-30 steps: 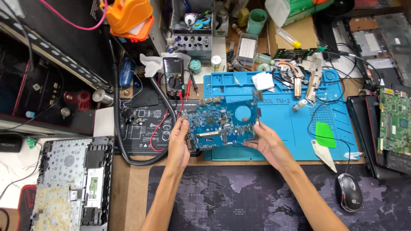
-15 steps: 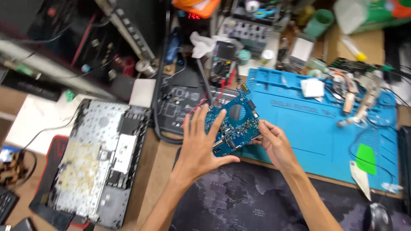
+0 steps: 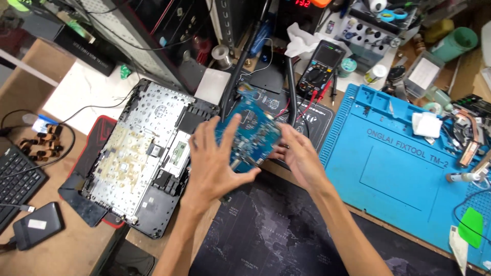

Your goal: Cleaning a laptop motherboard and using a heat gun for repair

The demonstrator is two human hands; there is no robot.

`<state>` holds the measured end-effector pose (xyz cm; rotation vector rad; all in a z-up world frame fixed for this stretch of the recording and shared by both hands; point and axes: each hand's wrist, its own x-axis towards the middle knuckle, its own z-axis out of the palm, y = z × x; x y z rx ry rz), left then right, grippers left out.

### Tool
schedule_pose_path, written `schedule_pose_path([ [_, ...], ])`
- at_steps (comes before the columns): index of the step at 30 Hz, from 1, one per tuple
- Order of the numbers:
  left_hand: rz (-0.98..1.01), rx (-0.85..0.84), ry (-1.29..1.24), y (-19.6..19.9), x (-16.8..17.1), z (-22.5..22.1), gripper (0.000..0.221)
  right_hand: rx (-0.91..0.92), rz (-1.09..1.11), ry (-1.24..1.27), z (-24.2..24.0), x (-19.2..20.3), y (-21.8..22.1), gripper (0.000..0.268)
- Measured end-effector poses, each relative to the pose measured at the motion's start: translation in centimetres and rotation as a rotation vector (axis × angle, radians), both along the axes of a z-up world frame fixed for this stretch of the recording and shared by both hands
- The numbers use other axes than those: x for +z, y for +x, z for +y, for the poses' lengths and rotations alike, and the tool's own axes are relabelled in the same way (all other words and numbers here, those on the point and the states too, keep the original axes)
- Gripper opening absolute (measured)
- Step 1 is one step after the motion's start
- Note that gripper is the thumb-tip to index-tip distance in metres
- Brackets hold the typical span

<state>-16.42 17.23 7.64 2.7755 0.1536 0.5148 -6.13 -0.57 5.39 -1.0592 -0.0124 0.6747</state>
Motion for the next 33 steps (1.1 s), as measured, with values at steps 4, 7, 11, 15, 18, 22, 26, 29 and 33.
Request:
schedule_pose_path([
  [4, -0.029, 0.107, 0.115, -1.9, -0.8, 3.0, 0.117, 0.133, -0.148, -0.014, 3.0, -1.1, -1.0, 0.054],
  [7, -0.01, 0.145, 0.117, -2.8, -1.2, 4.8, 0.11, 0.172, -0.222, -0.065, 5.1, -1.9, -1.5, 0.054],
  [11, 0.069, 0.208, 0.06, -3.8, -1.3, 6.3, 0.103, 0.25, -0.347, -0.056, 7.3, -3.4, -1.7, 0.054],
  [15, 0.053, 0.226, -0.01, -4.4, -2.2, 7.0, 0.102, 0.323, -0.437, -0.12, 7.5, -3.7, -1.5, 0.056],
  [18, 0.054, 0.251, -0.012, -4.1, -2.7, 8.0, 0.099, 0.355, -0.541, -0.18, 8.0, -4.2, -0.6, 0.055],
  [22, 0.04, 0.283, -0.02, -3.6, -2.7, 9.0, 0.098, 0.369, -0.602, -0.212, 9.1, -3.9, -0.5, 0.056],
  [26, 0.063, 0.301, -0.022, -3.4, -2.7, 10.3, 0.096, 0.392, -0.631, -0.221, 9.8, -4.0, -0.6, 0.057],
  [29, 0.116, 0.315, -0.072, -3.5, -3.0, 11.0, 0.099, 0.388, -0.644, -0.241, 9.4, -3.9, -0.8, 0.054],
  [33, 0.17, 0.329, -0.173, -3.2, -2.4, 10.5, 0.102, 0.342, -0.673, -0.275, 8.1, -3.6, -1.0, 0.051],
])
